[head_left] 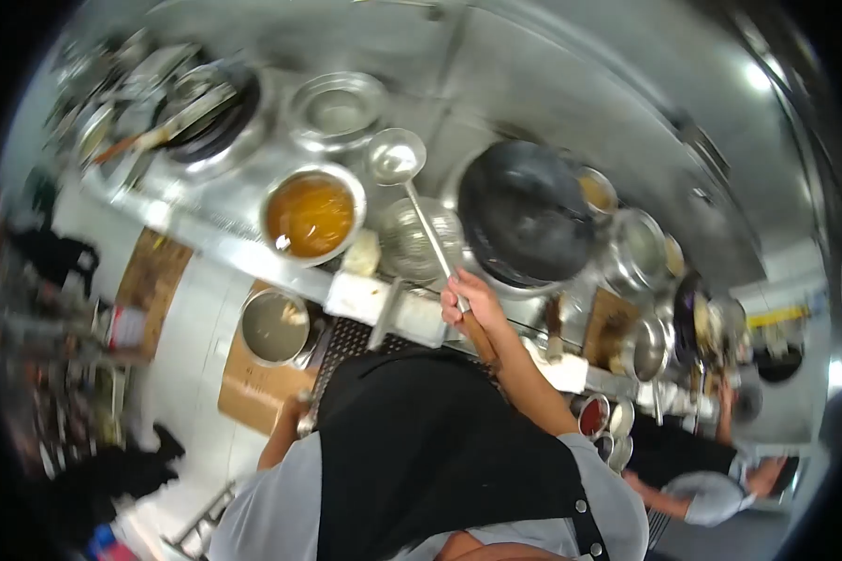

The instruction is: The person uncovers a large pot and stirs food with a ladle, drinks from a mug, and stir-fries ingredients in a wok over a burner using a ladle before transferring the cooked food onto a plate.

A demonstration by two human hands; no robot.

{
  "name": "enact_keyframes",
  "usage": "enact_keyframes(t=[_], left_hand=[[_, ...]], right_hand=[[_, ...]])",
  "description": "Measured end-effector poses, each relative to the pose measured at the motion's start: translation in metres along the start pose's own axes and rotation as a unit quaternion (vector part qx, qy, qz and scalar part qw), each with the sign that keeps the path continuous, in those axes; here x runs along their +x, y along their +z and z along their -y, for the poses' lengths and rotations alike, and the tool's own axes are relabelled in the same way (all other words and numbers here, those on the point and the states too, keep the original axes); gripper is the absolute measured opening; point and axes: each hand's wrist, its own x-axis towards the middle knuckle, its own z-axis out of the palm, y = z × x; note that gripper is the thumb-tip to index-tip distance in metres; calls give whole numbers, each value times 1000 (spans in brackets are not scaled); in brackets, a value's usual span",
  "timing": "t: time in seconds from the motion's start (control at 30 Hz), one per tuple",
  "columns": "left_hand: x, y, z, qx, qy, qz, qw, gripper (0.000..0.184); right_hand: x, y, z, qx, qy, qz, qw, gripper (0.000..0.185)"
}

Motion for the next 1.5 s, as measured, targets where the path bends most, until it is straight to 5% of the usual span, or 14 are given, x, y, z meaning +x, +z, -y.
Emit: enact_keyframes(t=[0.1, 0.17, 0.2, 0.27, 0.33, 0.37, 0.4, 0.47, 0.6, 0.8, 0.9, 1.13, 1.4, 1.5], left_hand=[[-5, -15, -6, -35, -196, 113, 974, 32], [-3, -26, -5, 313, 174, 203, 911, 24], [4, -25, -9, 317, 184, 211, 906, 24], [30, -34, -21, 189, 145, 213, 948, 19], [75, -44, -31, 58, 99, 213, 970, 23], [97, -29, -55, 204, 51, 295, 932, 25], [120, -7, -66, 274, 84, 237, 928, 32], [120, -26, -129, 19, -58, 210, 976, 19], [109, -29, -211, 223, 283, 126, 924, 34], [101, -11, -179, 236, 314, 120, 912, 32], [106, -10, -115, -97, -81, 312, 942, 28], [96, -5, -195, 341, 198, 330, 858, 30], [-11, 147, -308, 450, 370, 392, 712, 32], [-74, 198, -310, 486, 413, 416, 648, 34]], right_hand=[[-73, 6, 26, -48, -83, -93, 991, 39], [-107, -8, 38, -244, -126, -211, 938, 60], [-118, -21, 43, -368, -116, -294, 874, 65], [-129, -80, 61, -756, -372, -271, 465, 66], [-155, -36, 111, -450, -65, -394, 799, 67], [-160, -71, 120, -351, -75, -368, 858, 66], [-159, -92, 107, -348, -71, -376, 856, 66], [-149, -118, 85, -587, -242, -506, 583, 69], [-199, -183, 13, -499, -229, -593, 589, 68], [-280, -200, -58, -573, 120, -631, 510, 71], [-298, -228, -92, -578, 115, -618, 520, 74], [-347, -165, -173, -466, -51, -713, 522, 46], [-461, -34, -595, -203, 82, -737, 639, 38], [-506, 49, -760, -57, 24, -870, 490, 31]])
